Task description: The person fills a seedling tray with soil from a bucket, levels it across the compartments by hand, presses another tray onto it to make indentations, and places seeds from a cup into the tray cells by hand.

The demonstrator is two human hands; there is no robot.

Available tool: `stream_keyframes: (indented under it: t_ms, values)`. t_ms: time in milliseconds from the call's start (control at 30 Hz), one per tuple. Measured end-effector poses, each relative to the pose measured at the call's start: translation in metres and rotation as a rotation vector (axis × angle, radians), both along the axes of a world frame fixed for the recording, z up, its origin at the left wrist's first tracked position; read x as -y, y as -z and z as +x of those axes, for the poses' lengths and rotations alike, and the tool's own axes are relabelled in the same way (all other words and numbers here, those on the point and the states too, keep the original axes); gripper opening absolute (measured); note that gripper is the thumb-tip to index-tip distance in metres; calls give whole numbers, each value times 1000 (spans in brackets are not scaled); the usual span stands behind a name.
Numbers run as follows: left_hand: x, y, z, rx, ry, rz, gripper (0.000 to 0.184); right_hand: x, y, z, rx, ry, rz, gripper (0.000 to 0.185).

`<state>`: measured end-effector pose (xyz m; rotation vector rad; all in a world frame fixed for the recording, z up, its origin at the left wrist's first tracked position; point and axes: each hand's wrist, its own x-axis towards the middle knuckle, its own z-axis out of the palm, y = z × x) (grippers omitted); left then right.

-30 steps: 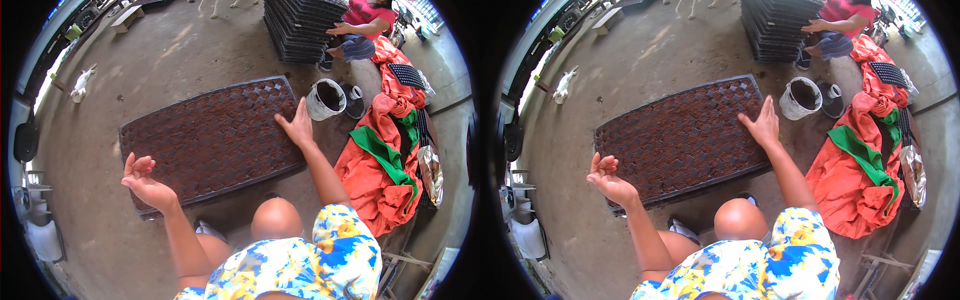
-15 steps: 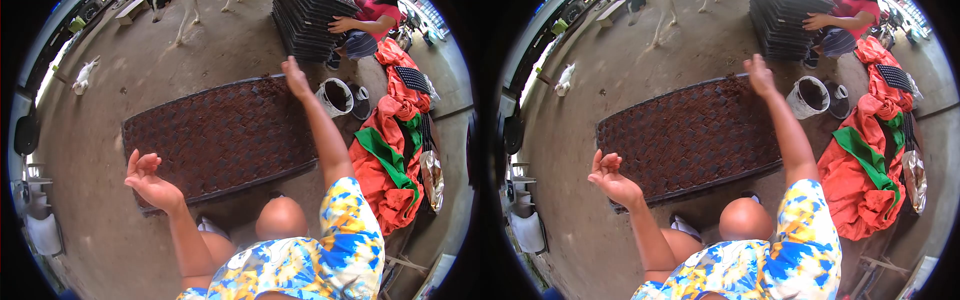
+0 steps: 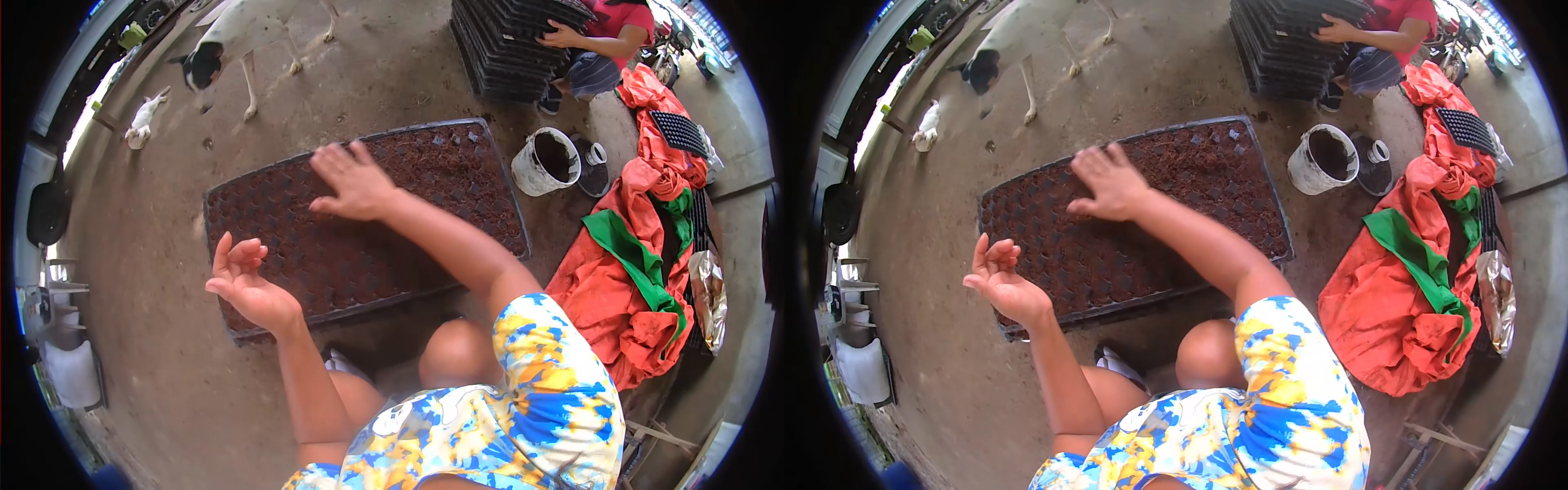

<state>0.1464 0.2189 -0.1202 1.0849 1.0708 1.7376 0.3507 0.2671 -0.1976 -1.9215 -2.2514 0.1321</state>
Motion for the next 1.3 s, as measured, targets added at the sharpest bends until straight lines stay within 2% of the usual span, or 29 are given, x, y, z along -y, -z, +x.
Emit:
stream_keyframes:
  t_ms: [33,67,100,133,200,267,367,433,500,567,633,667,733,767,833,933,1033,1100,1167,1200,1267,1300]
  values:
    - [0,0,-1,-10,2,7,70,2,-2,21,62,74,57,84]
    - [1,0,-2,-21,3,15,70,9,-20,51,78,198,136,76]
    - [1,-1,-3,-31,4,24,70,14,-13,89,59,317,265,66]
    - [2,-2,-5,-26,3,23,70,23,-7,130,120,446,239,64]
    - [2,-5,-8,-16,5,23,70,62,-4,191,138,673,98,73]
    - [1,-6,-10,3,2,13,70,107,8,218,-70,843,-6,82]
    - [-1,-8,-12,33,16,13,71,146,35,195,-112,865,33,85]
    - [1,-7,-11,42,30,4,71,147,23,139,80,672,49,87]
    - [2,-7,-9,45,36,-8,72,149,-6,72,112,373,12,82]
    - [1,-6,-9,41,26,-6,72,152,-1,56,2,111,27,85]
    - [2,-5,-12,43,17,-6,71,133,-9,97,183,412,61,81]
    - [1,-6,-14,53,12,-5,71,124,12,144,193,608,119,81]
    - [0,-9,-17,67,6,-3,71,108,26,212,-41,967,98,87]
    - [1,-10,-18,72,6,-5,71,97,17,219,-145,1060,31,89]
    - [1,-10,-15,76,14,-4,71,60,13,205,-80,964,35,88]
    - [3,-10,-9,63,29,-3,71,-7,-8,122,63,689,-23,87]
    - [3,-9,0,49,31,-10,71,-32,0,21,-13,344,29,91]
    - [0,-3,2,45,35,-12,71,-12,-2,-25,-129,56,-15,91]
    - [0,-2,0,37,35,-12,72,6,-5,-8,-44,52,-21,91]
    - [1,-2,-2,41,33,-13,72,13,6,19,41,198,84,88]
    - [-1,-4,-8,60,25,-6,72,44,-14,86,74,511,189,73]
    - [-1,-6,-11,75,16,0,72,66,-5,126,157,592,262,68]
